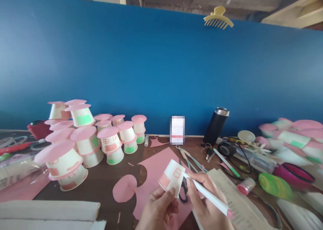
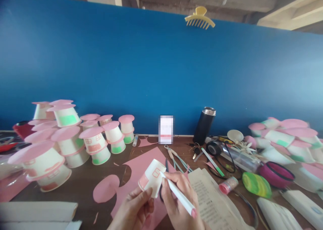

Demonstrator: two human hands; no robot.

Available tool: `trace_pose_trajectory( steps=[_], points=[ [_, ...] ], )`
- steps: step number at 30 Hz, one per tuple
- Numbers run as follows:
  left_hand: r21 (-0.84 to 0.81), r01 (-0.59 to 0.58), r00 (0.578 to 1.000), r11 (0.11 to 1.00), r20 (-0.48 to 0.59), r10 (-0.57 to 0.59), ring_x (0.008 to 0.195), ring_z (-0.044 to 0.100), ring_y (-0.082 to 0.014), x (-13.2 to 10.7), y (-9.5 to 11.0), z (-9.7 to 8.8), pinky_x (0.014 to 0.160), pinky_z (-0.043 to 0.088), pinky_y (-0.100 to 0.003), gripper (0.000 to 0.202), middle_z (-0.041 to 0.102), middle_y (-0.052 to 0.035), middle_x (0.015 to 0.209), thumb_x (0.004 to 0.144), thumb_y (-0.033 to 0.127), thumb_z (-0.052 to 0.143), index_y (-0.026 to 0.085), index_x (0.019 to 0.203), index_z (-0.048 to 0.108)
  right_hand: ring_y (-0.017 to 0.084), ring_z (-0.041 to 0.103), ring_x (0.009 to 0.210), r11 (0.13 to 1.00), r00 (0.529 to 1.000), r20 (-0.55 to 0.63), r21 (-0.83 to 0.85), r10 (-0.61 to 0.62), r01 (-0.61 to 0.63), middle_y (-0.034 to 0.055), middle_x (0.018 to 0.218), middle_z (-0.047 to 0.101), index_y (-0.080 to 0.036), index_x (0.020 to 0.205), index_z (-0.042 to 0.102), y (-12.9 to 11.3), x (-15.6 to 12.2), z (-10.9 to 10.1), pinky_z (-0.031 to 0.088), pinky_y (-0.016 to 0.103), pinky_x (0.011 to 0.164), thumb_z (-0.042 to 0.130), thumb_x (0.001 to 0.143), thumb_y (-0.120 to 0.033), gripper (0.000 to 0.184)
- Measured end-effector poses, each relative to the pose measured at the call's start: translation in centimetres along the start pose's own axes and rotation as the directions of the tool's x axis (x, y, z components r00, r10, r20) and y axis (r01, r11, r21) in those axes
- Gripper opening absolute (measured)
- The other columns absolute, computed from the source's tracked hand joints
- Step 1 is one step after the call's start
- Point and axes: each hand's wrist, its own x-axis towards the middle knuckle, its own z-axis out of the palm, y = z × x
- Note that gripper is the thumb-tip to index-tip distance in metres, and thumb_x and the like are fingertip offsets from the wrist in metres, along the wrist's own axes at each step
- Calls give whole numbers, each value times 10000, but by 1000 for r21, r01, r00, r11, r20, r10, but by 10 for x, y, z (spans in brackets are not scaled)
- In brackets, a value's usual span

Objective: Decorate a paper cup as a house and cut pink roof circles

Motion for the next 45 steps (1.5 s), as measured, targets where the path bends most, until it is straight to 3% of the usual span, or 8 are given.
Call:
trace_pose_trajectory(
  steps=[22,45],
  points=[
    [17,1,1000,1000,26,-1,508,514,-74,1,-1,-1,547,363,-199,383,614,-13,530,579,409,917,111,652,688,166,672,619,1000,1000,-7,-4,-14,14,17,749,683,-232,1005,617,-3,1,1,566,259,606,547,961,-281,96],
    [9,-4,999,1000,39,3,507,513,-76,2,-3,-4,550,359,-204,365,613,-5,532,602,397,907,113,666,687,163,700,668,998,996,87,54,35,-39,22,776,696,-222,1026,601,-2,-4,0,554,227,576,547,961,-266,95]
  ],
)
